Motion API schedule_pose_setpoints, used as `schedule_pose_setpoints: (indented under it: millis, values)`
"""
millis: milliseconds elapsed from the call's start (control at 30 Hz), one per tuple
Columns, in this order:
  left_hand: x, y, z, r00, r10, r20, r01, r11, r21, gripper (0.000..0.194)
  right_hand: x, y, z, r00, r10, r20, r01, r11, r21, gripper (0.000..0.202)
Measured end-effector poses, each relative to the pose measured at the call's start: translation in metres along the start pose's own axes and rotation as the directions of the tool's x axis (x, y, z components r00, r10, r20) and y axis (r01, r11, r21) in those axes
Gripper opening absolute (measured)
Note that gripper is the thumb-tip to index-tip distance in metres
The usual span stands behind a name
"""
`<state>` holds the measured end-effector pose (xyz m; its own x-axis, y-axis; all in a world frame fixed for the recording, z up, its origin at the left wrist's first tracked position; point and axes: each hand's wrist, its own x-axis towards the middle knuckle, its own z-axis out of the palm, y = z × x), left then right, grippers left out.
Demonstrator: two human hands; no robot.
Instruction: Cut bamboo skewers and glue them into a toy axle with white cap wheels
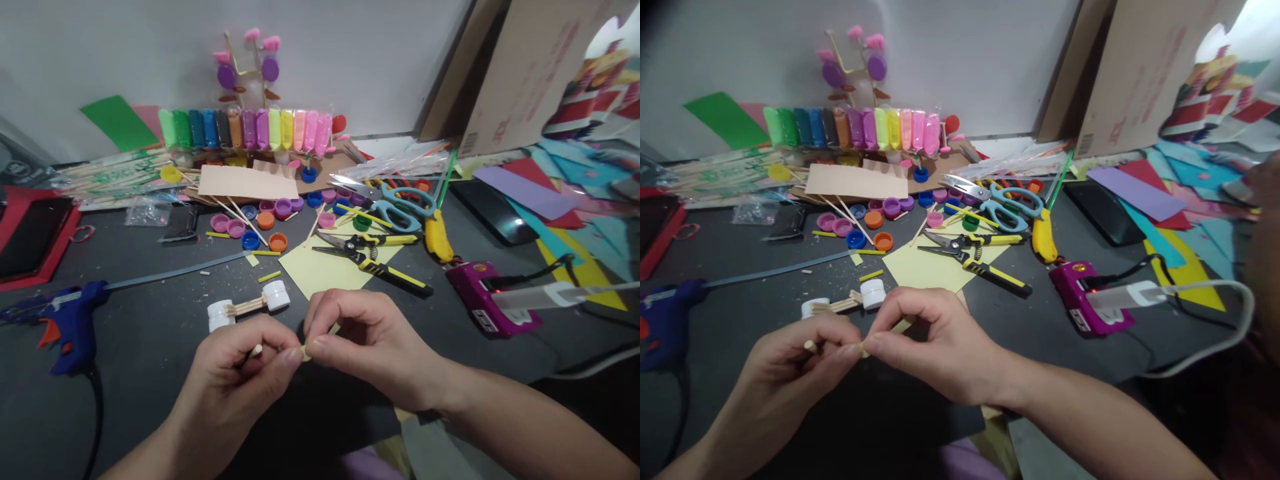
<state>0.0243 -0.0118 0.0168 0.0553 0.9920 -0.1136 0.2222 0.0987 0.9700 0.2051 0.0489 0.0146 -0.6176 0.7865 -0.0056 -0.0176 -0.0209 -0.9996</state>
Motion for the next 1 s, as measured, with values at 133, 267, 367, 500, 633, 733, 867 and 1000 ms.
schedule_pose_setpoints:
  millis: [133, 267, 367, 500, 633, 733, 867, 1000]
  values:
    - [0.001, 0.003, 0.002, 0.997, 0.019, -0.069, -0.017, 1.0, 0.018, 0.021, 0.0, -0.003, 0.002, 0.997, 0.077, -0.02, -0.076, 0.994, 0.075, 0.026]
    - [0.001, 0.003, 0.001, 0.99, -0.04, -0.139, 0.043, 0.999, 0.022, 0.021, 0.0, -0.007, -0.001, 0.985, 0.167, -0.032, -0.159, 0.973, 0.165, 0.026]
    - [0.001, 0.0, -0.001, 0.975, -0.097, -0.2, 0.097, 0.995, -0.007, 0.02, 0.004, -0.009, -0.009, 0.987, 0.149, -0.054, -0.144, 0.987, 0.073, 0.02]
    - [-0.002, -0.006, -0.002, 0.961, -0.177, -0.212, 0.154, 0.981, -0.121, 0.019, 0.01, -0.006, -0.021, 0.997, 0.053, 0.048, -0.026, 0.896, -0.444, 0.017]
    - [-0.005, -0.009, -0.003, 0.96, -0.201, -0.196, 0.15, 0.958, -0.244, 0.019, 0.015, 0.006, -0.031, 0.998, -0.019, 0.055, 0.053, 0.688, -0.724, 0.018]
    - [-0.006, -0.011, -0.004, 0.961, -0.197, -0.195, 0.142, 0.954, -0.265, 0.019, 0.017, 0.012, -0.036, 0.983, -0.179, -0.041, 0.09, 0.667, -0.74, 0.021]
    - [-0.005, -0.012, -0.001, 0.966, -0.216, -0.139, 0.161, 0.931, -0.328, 0.021, 0.016, 0.004, -0.034, 0.925, -0.363, -0.11, 0.216, 0.743, -0.633, 0.013]
    - [-0.004, -0.009, 0.009, 0.964, -0.264, 0.044, 0.253, 0.848, -0.466, 0.024, 0.01, -0.003, -0.017, 0.925, -0.376, 0.058, 0.368, 0.843, -0.393, 0.004]
